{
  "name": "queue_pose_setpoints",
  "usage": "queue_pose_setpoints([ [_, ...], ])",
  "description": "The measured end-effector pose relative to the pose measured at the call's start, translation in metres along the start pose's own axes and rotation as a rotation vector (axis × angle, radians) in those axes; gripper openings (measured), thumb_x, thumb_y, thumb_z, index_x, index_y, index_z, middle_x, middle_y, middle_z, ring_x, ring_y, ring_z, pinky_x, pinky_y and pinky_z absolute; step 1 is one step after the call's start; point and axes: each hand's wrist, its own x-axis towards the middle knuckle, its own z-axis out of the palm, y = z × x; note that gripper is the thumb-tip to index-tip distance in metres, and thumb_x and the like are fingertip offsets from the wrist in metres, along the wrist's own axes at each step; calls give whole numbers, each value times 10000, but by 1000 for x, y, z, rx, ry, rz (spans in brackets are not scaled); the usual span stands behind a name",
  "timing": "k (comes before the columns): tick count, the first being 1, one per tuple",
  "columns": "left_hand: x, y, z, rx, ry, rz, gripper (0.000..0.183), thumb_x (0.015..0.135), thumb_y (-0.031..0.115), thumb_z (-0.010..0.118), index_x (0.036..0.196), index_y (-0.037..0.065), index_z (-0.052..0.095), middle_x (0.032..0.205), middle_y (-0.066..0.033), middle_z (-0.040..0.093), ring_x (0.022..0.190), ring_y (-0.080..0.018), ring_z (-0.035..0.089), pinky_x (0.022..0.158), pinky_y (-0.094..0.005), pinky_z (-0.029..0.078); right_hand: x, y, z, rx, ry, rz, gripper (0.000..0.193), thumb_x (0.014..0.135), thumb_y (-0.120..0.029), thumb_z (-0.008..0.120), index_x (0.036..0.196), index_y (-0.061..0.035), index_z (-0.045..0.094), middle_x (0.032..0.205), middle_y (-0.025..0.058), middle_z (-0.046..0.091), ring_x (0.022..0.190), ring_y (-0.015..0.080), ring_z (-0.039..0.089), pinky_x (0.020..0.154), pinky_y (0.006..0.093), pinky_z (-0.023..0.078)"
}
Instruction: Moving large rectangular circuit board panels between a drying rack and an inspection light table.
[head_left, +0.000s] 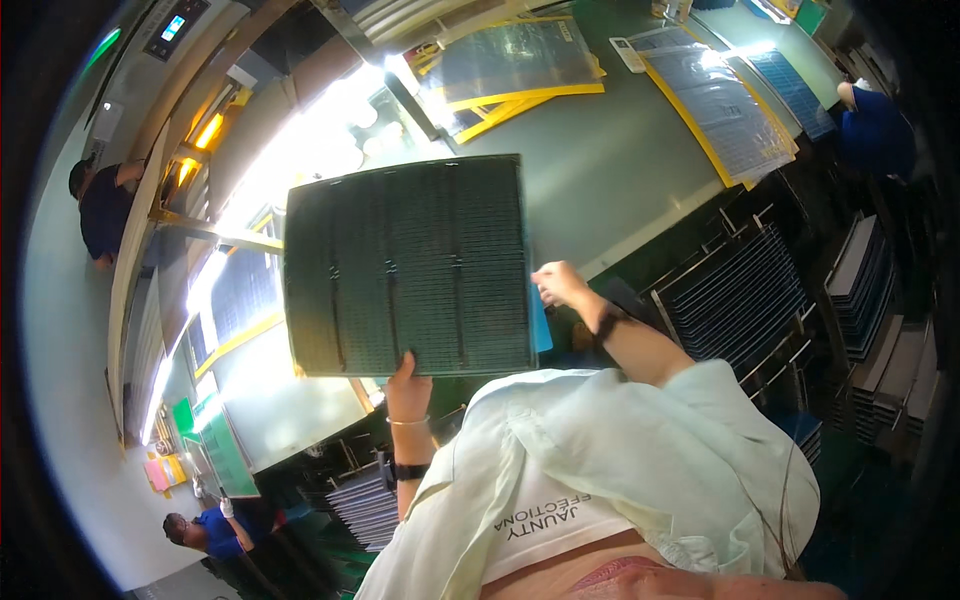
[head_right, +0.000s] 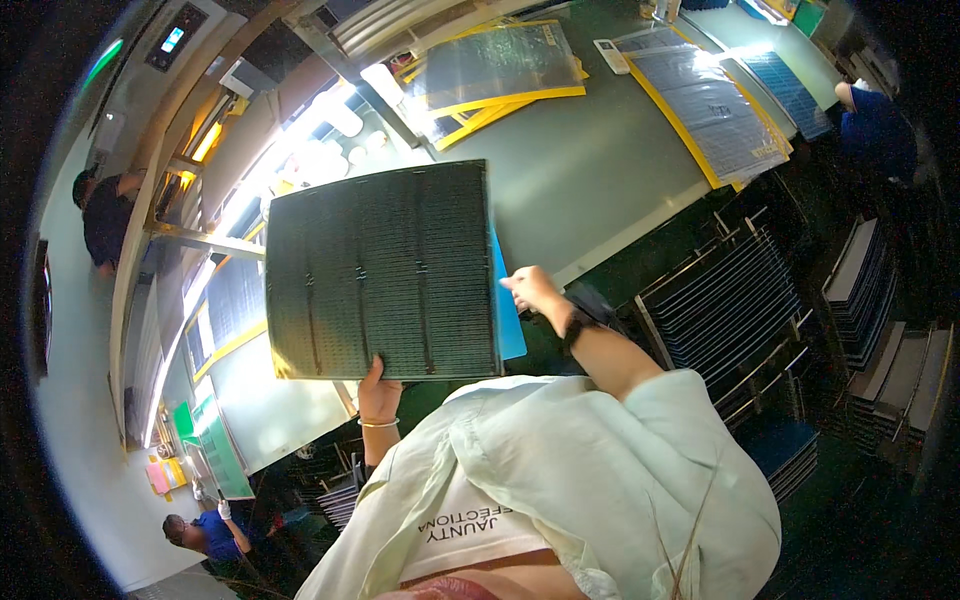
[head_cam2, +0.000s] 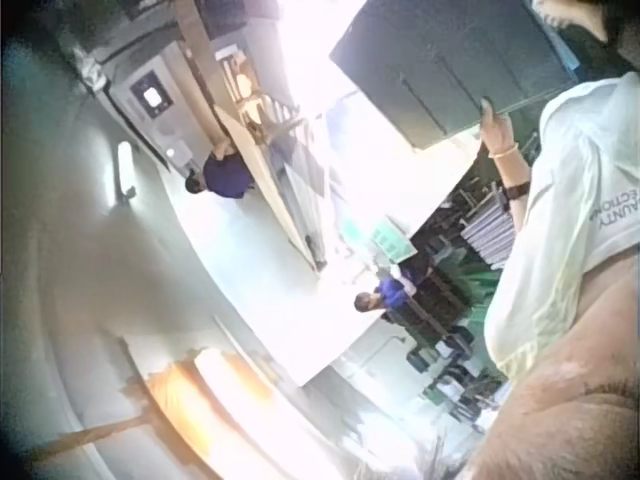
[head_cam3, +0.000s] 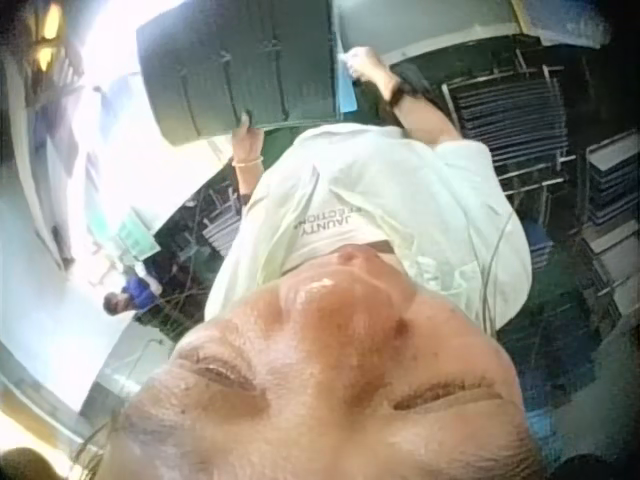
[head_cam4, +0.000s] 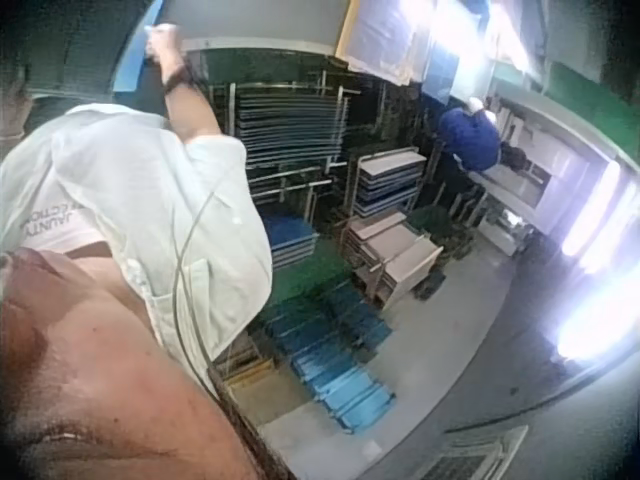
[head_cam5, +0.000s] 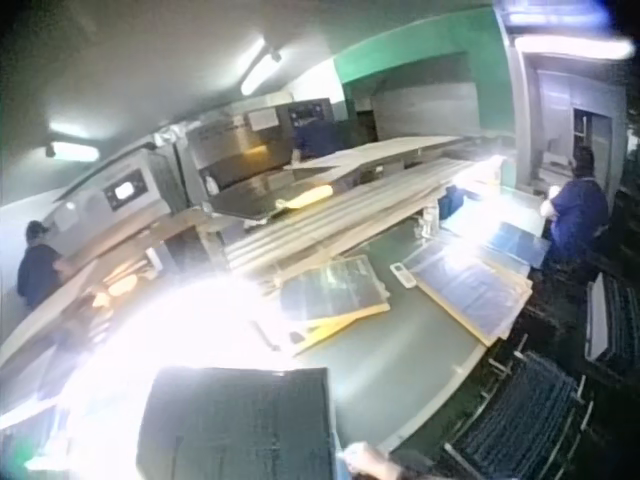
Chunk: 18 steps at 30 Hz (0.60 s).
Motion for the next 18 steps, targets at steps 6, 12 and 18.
queue_pose_setpoints([
  [6,48,-39,34,62,-61,-230,304,848,-11,505,1151,7,496,1158,-113,543,1023,-246,548,872,-382,457,-137,-81,-60,-601,633,-973,168,805,-187,617,826,-37,544,862,115,589,798,275,570,693,357,441],
  [12,128,-136,109,-331,-89,-645,283,897,155,454,1098,-35,515,1092,-157,571,987,-284,558,898,-391,436,-146,-41,2,-1253,355,-722,685,743,-383,635,1299,-79,376,1319,270,318,1165,516,316,988,504,283],
  [18,157,-177,132,-248,36,-755,460,929,370,372,1173,-7,473,1181,-165,524,1091,-324,490,963,-459,360,-124,-14,-27,-1138,465,-729,464,789,-164,573,1210,-5,461,1215,314,417,1101,476,422,960,436,359],
])
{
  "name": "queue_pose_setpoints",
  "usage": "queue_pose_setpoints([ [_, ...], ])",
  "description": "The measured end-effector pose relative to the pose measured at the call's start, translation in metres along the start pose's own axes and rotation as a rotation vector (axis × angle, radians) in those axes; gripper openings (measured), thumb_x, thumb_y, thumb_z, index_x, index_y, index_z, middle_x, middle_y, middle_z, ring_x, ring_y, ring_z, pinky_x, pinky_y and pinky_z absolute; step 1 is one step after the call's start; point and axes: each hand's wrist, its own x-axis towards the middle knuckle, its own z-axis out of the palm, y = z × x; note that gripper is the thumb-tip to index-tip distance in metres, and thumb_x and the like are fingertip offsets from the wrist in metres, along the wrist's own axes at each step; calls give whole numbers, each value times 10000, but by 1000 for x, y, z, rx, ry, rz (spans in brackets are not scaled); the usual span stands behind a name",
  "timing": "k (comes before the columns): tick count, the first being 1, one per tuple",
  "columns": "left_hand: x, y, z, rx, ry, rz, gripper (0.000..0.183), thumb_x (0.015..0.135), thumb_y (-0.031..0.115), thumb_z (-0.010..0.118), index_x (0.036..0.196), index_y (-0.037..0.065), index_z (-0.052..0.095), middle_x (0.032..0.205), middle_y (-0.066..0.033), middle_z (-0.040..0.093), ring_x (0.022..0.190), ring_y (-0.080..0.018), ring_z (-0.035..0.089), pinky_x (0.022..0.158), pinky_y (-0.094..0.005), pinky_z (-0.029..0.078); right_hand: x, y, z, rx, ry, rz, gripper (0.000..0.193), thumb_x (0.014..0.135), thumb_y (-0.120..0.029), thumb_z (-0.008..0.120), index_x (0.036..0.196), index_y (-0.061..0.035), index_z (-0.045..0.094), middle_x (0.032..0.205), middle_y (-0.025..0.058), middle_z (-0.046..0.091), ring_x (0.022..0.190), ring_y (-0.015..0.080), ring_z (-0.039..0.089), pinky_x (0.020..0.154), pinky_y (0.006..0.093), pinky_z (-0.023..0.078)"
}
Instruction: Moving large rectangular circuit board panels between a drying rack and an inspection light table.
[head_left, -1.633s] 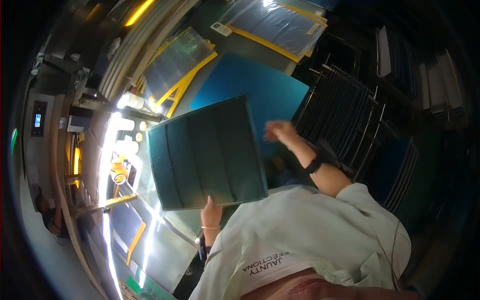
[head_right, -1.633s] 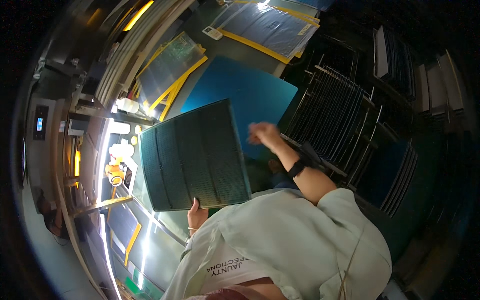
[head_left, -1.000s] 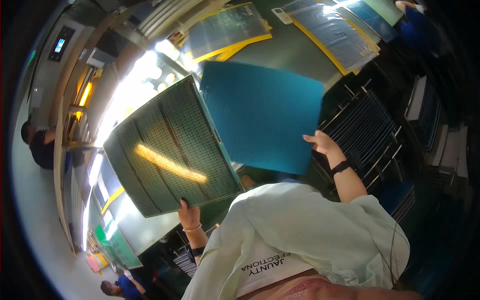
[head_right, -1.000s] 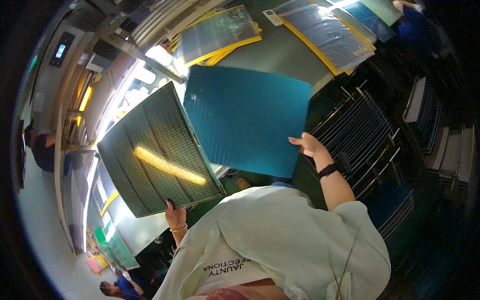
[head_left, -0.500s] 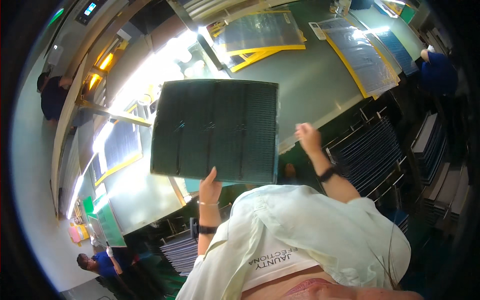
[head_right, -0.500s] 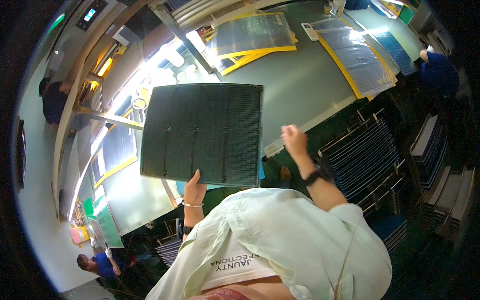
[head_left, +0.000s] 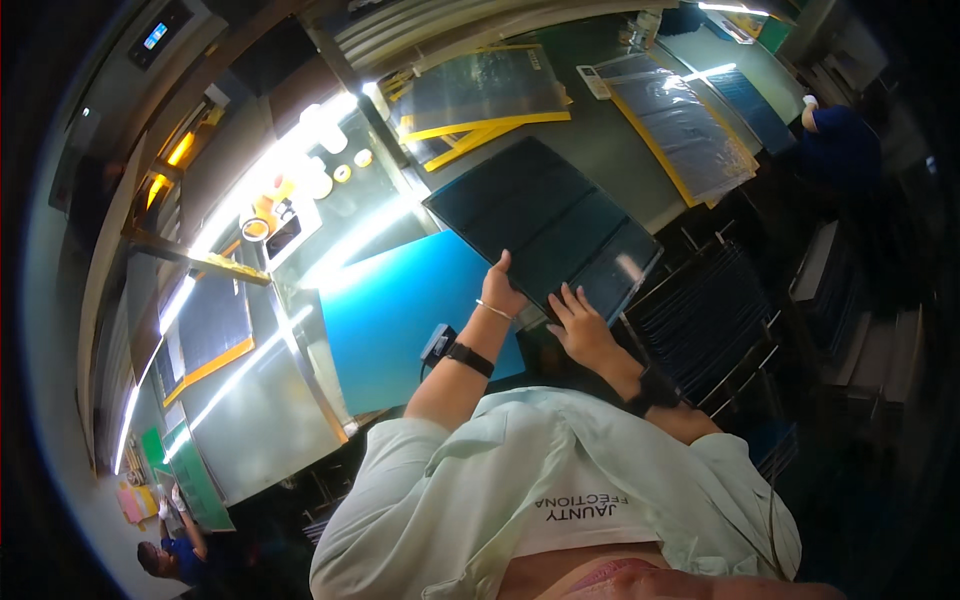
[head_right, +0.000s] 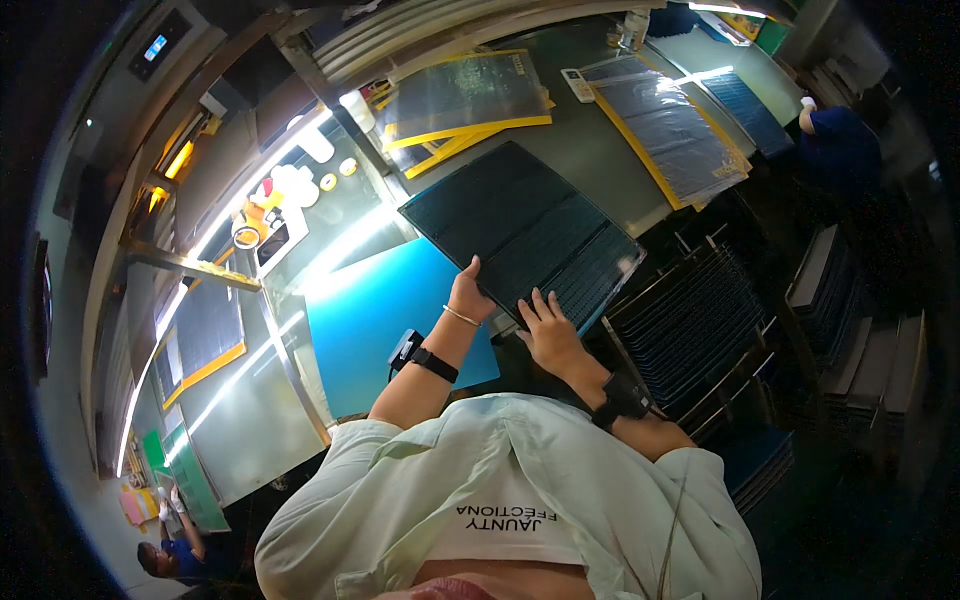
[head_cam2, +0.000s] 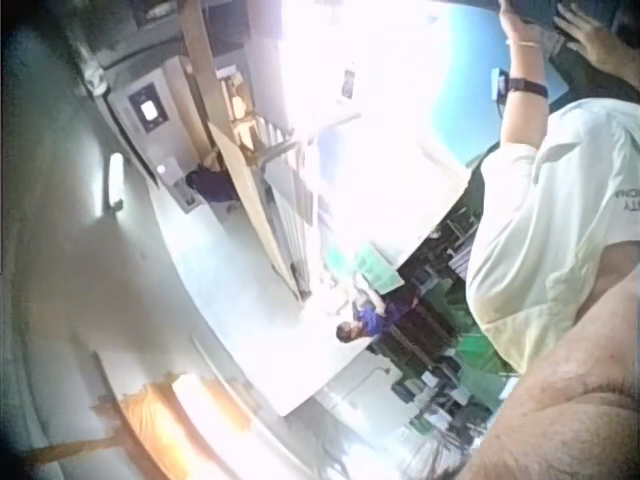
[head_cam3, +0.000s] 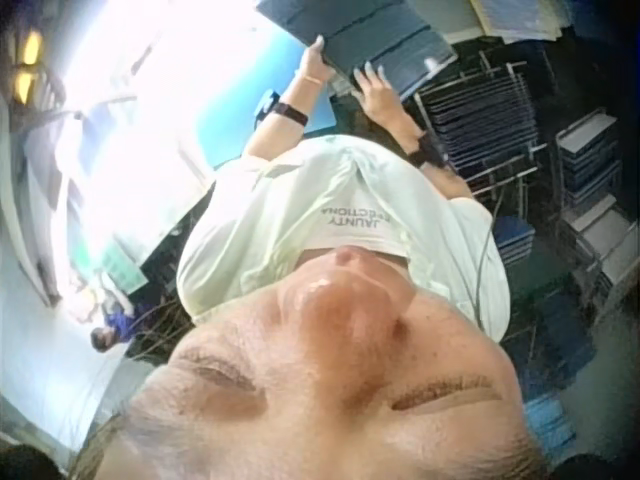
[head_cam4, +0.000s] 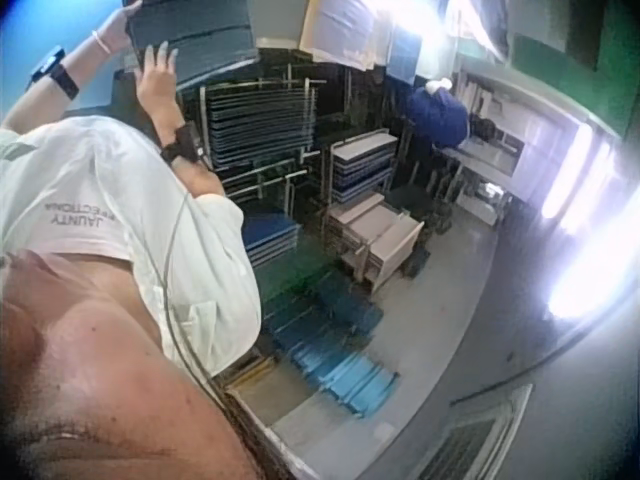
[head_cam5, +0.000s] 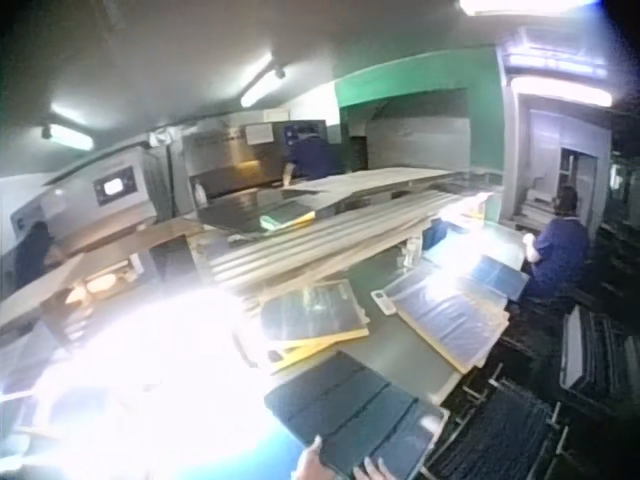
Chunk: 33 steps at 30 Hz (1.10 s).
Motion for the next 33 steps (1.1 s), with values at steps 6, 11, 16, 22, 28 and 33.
queue_pose_setpoints([
  [6,-8,-5,10,20,-265,25,602,880,517,384,1262,54,413,1268,-132,464,1138,-307,453,973,-461,344,6,18,-2,145,117,141,211,828,-132,500,963,10,579,936,248,603,875,366,596,753,412,485],
  [11,18,-7,-13,306,-76,240,397,852,337,570,1099,34,500,1019,-109,583,925,-255,578,794,-390,479,48,11,-56,-31,-99,192,132,827,-157,482,762,-53,530,712,157,620,650,353,604,568,450,469],
  [16,26,-3,-9,241,14,376,184,841,99,552,1007,22,536,841,-81,605,750,-204,604,640,-315,503,33,-16,-79,71,-44,27,149,773,-69,527,907,-25,573,869,171,623,810,343,601,708,420,483],
  [22,-34,14,18,330,4,546,198,813,75,581,983,-15,533,831,-103,603,683,-216,611,604,-310,525,2,-23,-75,376,228,-49,287,746,59,520,1010,-13,605,986,175,615,941,331,591,855,392,460],
  [28,-76,38,-12,503,180,574,196,803,98,612,968,7,559,852,-100,628,708,-211,625,637,-338,530,45,30,-158,-49,492,-7,118,806,-41,556,885,23,616,834,175,639,716,273,633,610,317,487],
  [33,-171,81,-53,245,277,542,192,786,82,628,942,-1,552,855,-117,614,723,-208,615,635,-335,528,78,-28,-240,326,633,-62,174,870,-113,530,917,23,628,807,112,656,707,211,637,626,272,482],
])
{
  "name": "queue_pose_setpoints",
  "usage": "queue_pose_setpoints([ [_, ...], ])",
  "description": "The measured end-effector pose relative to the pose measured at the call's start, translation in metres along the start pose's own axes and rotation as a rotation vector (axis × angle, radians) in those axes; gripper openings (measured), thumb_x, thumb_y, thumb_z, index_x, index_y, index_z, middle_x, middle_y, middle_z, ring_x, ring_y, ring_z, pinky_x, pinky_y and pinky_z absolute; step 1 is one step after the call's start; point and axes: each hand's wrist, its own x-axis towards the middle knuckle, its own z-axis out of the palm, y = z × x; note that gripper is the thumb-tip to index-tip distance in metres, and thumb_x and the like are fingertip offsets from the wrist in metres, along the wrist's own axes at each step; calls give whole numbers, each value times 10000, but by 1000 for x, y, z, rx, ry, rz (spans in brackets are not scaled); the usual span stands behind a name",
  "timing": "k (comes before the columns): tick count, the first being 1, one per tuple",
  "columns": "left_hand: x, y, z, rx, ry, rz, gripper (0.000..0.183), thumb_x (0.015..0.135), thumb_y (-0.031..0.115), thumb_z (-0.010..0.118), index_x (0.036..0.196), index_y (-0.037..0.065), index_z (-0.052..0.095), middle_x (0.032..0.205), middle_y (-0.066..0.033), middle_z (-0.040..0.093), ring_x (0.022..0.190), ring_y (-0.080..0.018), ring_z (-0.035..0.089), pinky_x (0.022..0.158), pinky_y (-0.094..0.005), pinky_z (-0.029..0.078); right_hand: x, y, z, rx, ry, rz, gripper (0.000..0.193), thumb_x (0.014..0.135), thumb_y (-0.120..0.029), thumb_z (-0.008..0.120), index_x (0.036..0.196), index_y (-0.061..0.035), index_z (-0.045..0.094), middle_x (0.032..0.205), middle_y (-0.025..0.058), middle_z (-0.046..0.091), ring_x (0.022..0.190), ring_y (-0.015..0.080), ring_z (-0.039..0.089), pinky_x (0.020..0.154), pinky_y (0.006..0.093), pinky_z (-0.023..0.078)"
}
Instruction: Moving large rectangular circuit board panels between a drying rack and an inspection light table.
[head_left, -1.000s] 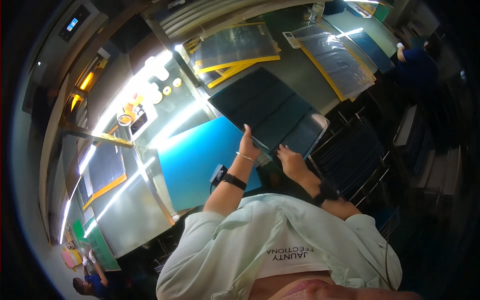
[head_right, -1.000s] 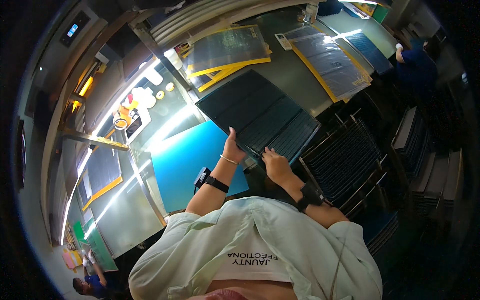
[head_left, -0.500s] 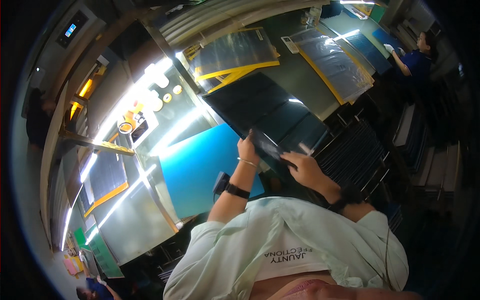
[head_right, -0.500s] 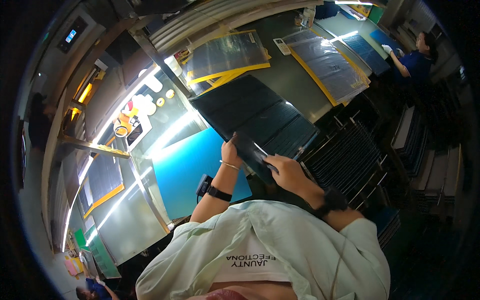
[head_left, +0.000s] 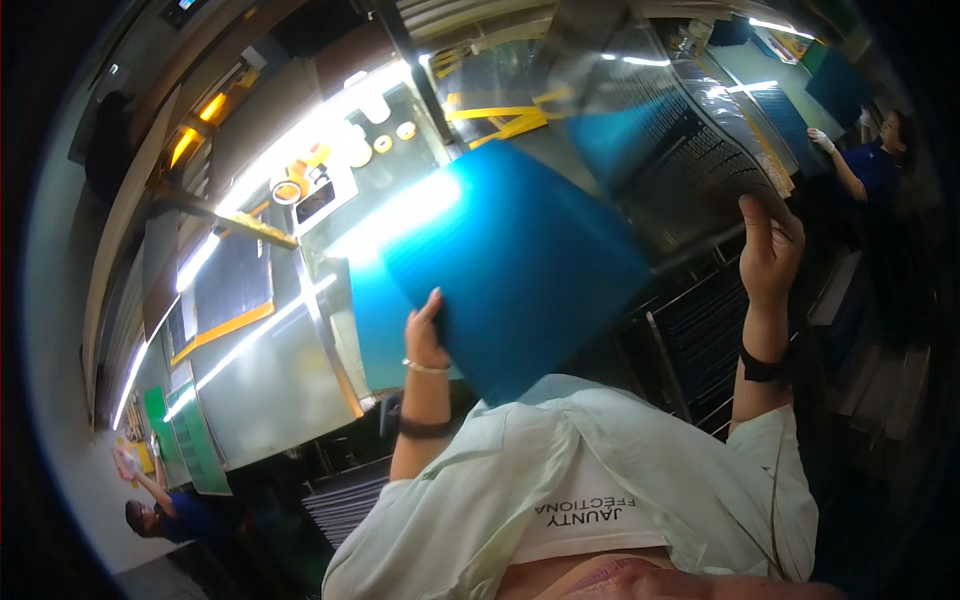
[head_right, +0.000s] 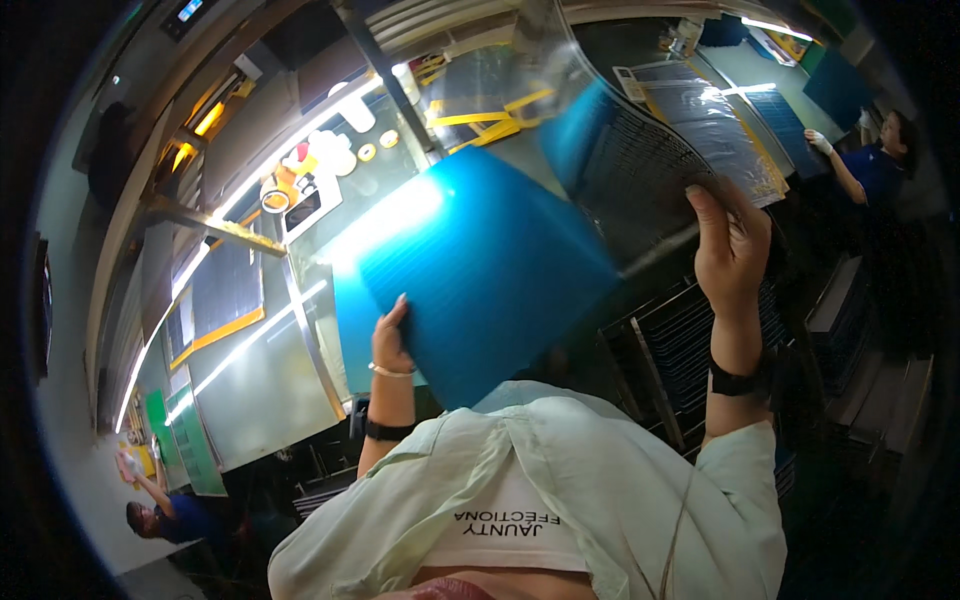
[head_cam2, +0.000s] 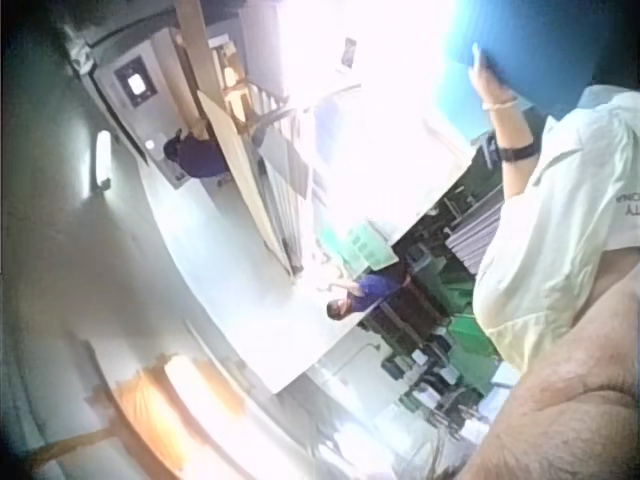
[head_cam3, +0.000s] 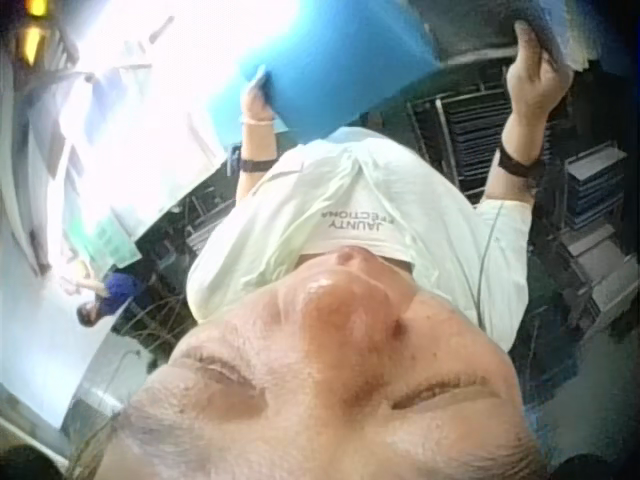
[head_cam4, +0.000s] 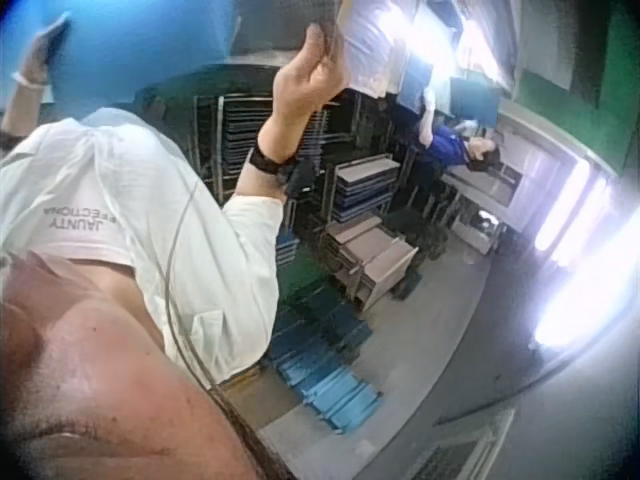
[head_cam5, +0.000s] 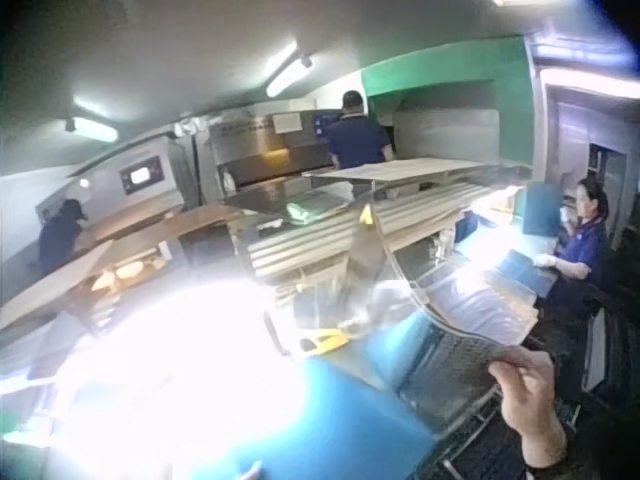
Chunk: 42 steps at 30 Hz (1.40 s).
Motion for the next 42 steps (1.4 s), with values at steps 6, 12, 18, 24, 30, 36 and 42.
queue_pose_setpoints([
  [6,-122,57,-136,-27,412,375,323,848,210,562,1035,-54,559,964,-133,605,848,-230,597,781,-330,492,9,-49,76,275,-461,-507,288,764,-47,573,1048,-66,618,1037,84,631,876,213,636,753,301,513],
  [12,-264,76,-233,25,653,709,489,819,328,589,1073,-86,530,1071,-149,554,915,-256,559,771,-358,474,-119,17,203,241,-782,-524,401,730,46,528,1075,-142,610,1152,50,576,1065,238,547,918,342,439],
  [18,-304,78,-241,-40,862,908,511,805,335,604,1104,-70,520,1112,-161,533,963,-282,534,825,-397,443,-217,78,241,207,-1135,-608,395,726,33,536,1059,-162,620,1196,52,540,1181,254,438,1033,400,306],
  [24,-210,93,-230,41,519,780,492,789,306,623,1095,-69,531,1052,-129,576,898,-258,550,805,-375,428,-233,82,226,141,-1201,-525,353,753,19,525,1034,-168,629,1244,28,506,1247,235,362,1065,458,220],
  [30,-48,76,-151,40,170,490,317,814,173,610,1044,-38,561,934,-87,606,857,-181,569,757,-287,459,-221,84,195,-1,-1104,-199,418,722,13,504,1108,-128,581,1316,121,408,1265,307,315,1053,465,210],
  [36,25,34,-24,148,-257,116,193,833,115,573,959,-31,571,862,-111,615,671,-202,602,625,-283,500,-188,143,58,1151,-409,1173,607,900,-434,425,1295,21,351,1324,187,385,1218,277,382,1041,396,256],
  [42,78,-51,85,335,-570,-251,237,887,145,511,988,-57,584,847,-66,623,704,-183,606,675,-268,496,-181,96,-31,726,-276,1167,522,770,-280,686,1152,31,511,1051,118,595,941,188,567,886,294,410],
])
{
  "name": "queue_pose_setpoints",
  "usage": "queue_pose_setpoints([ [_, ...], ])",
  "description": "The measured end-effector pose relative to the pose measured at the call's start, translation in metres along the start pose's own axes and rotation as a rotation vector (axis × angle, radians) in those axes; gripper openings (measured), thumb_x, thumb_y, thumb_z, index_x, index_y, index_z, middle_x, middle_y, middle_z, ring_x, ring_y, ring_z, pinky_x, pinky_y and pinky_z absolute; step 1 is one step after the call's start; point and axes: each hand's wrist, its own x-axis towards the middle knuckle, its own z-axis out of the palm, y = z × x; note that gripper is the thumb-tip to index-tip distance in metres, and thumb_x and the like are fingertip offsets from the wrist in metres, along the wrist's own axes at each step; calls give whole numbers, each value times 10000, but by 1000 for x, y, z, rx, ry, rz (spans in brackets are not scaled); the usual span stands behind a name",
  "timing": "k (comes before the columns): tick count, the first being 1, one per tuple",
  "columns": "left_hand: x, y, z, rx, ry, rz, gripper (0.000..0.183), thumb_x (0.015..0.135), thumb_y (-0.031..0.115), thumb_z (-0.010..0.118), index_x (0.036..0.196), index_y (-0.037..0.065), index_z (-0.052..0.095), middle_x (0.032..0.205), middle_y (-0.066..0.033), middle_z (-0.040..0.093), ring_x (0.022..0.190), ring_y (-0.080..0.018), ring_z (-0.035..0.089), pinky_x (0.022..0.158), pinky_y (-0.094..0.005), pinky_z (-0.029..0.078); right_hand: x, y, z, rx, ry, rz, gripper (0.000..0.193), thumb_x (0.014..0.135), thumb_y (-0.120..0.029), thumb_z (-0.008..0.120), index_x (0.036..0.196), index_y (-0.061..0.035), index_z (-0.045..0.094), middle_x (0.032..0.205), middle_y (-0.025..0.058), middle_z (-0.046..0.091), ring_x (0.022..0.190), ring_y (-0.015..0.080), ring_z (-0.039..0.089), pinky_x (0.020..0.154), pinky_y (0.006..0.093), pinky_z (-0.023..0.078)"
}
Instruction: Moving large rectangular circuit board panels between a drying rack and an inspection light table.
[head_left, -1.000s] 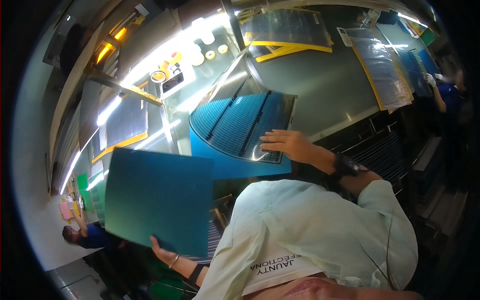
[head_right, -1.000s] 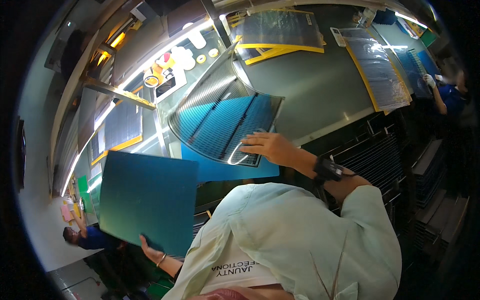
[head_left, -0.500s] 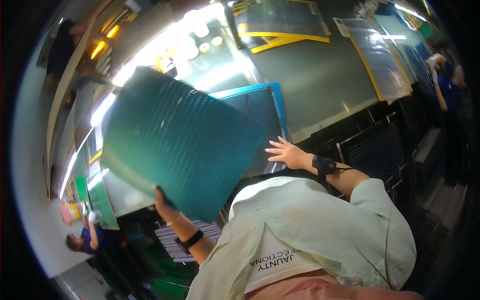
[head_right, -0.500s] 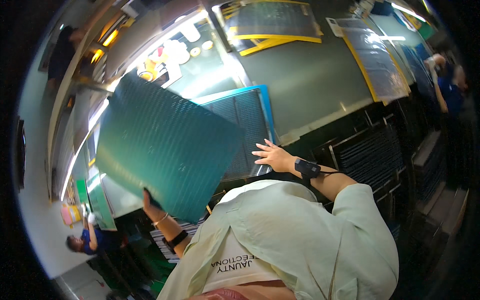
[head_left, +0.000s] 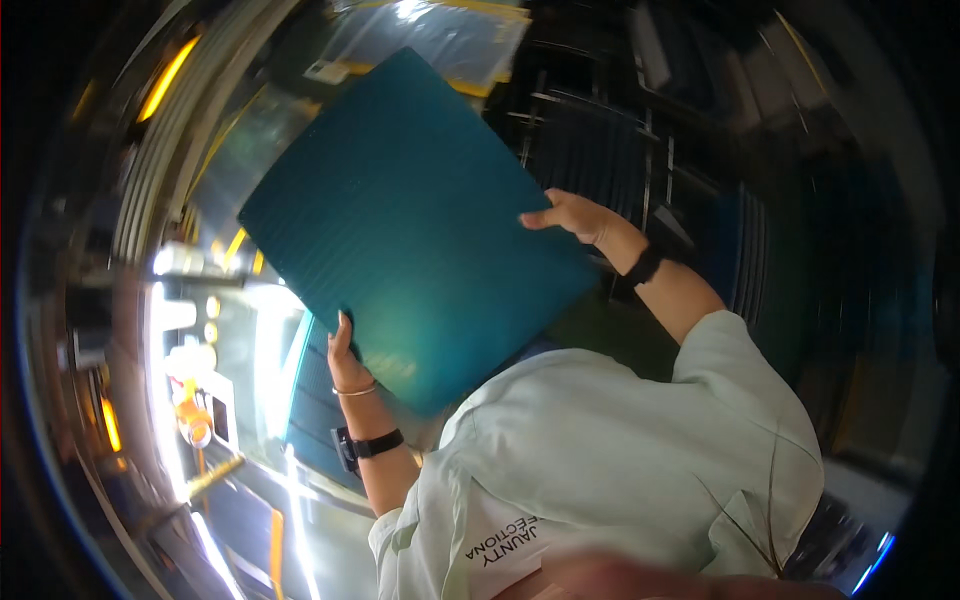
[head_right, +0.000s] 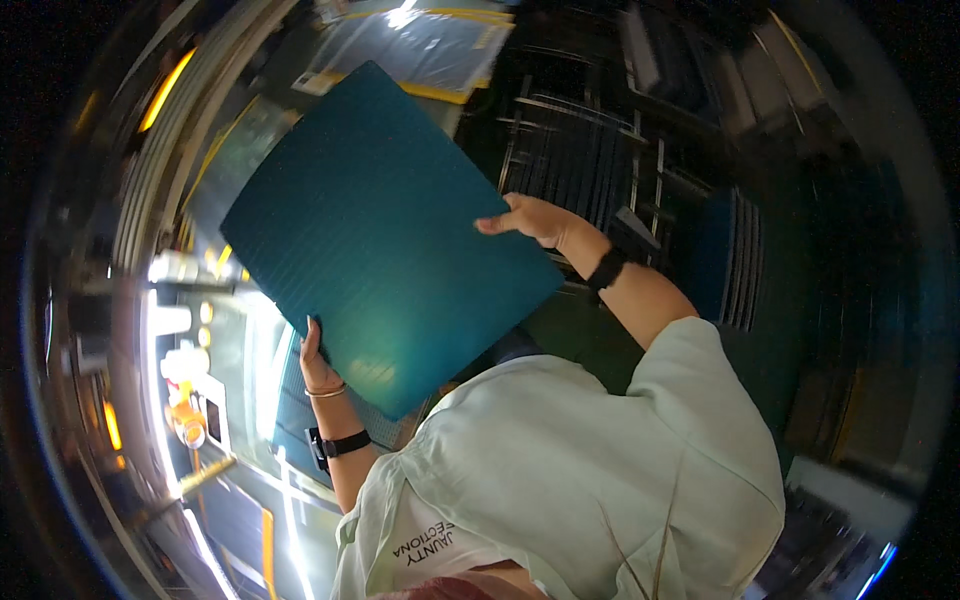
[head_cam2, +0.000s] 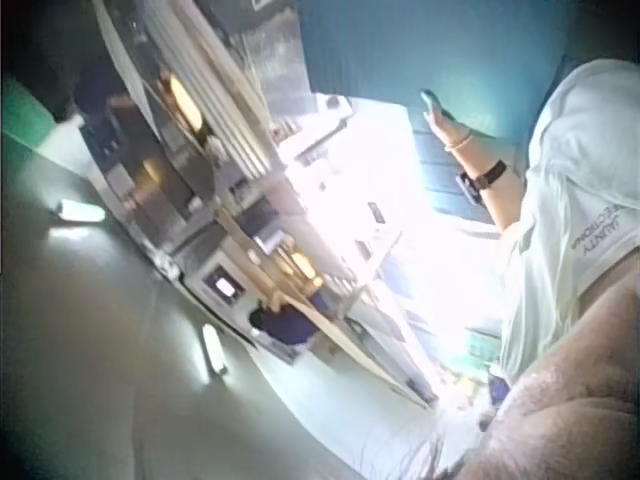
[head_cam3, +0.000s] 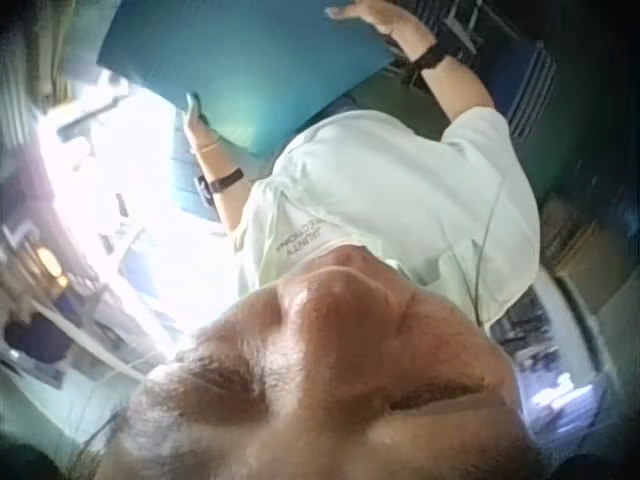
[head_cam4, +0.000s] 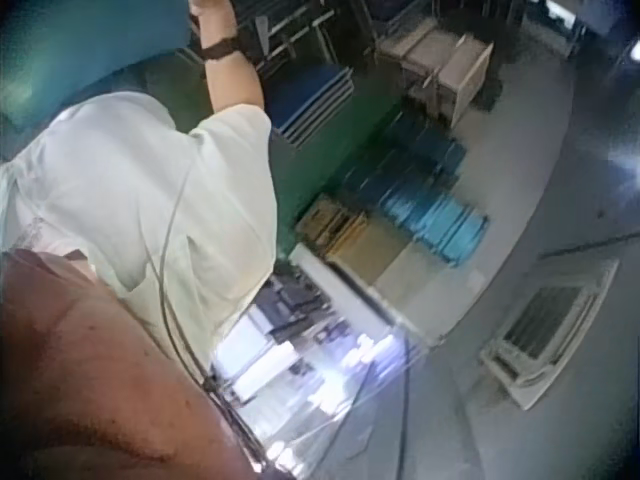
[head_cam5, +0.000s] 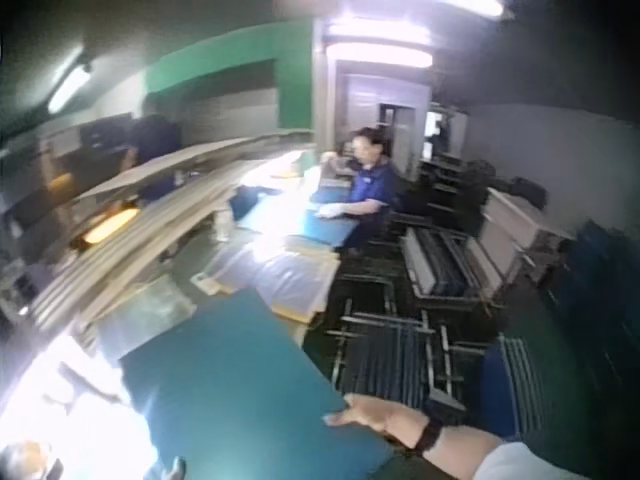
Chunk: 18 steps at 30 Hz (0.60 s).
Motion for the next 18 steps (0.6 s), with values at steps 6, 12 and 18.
queue_pose_setpoints([
  [6,26,-31,-40,1639,147,114,750,797,535,531,1360,102,291,1366,-187,310,1241,-334,321,963,-435,338,-165,-3,-68,-18,759,-288,336,757,-255,679,959,6,615,838,59,633,745,143,589,720,270,460],
  [12,-34,-65,-99,2223,549,-349,1048,625,675,610,1414,232,83,1466,-144,18,1331,-396,60,953,-656,209,-239,9,-99,-532,1467,-202,295,839,-242,568,892,46,604,665,101,606,572,137,568,567,284,445],
  [18,-35,-81,-99,2043,508,-109,1035,606,648,651,1409,270,118,1468,-125,52,1324,-416,66,977,-631,199,-201,78,-141,-635,1598,84,306,806,-237,565,906,49,608,828,242,611,813,390,589,723,416,457],
])
